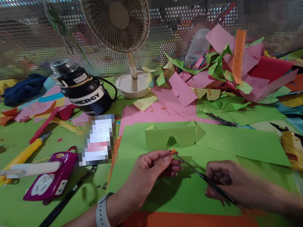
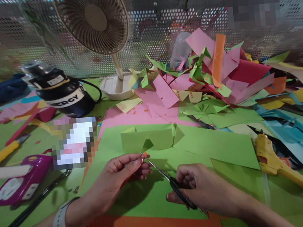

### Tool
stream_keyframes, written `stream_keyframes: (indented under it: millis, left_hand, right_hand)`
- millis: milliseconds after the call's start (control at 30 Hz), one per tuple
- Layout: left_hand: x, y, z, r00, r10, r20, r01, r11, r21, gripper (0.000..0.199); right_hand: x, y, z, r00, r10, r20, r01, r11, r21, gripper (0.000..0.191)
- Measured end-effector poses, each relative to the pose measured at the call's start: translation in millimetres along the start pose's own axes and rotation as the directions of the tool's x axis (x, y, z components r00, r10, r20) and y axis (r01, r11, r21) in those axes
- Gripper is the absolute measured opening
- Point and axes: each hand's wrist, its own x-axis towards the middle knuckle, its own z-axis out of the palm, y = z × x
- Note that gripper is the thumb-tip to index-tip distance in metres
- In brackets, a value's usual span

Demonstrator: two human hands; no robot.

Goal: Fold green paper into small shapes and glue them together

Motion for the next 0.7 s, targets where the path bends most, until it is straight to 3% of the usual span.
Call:
stream_keyframes:
  millis: [700]
  left_hand:
    - [-1.8,6.3,-0.5,0.997,-0.065,0.045,0.065,0.998,0.017,0.021]
  right_hand:
    - [-0.7,-0.5,-0.3,1.000,0.008,-0.017,-0.008,1.000,0.016,0.039]
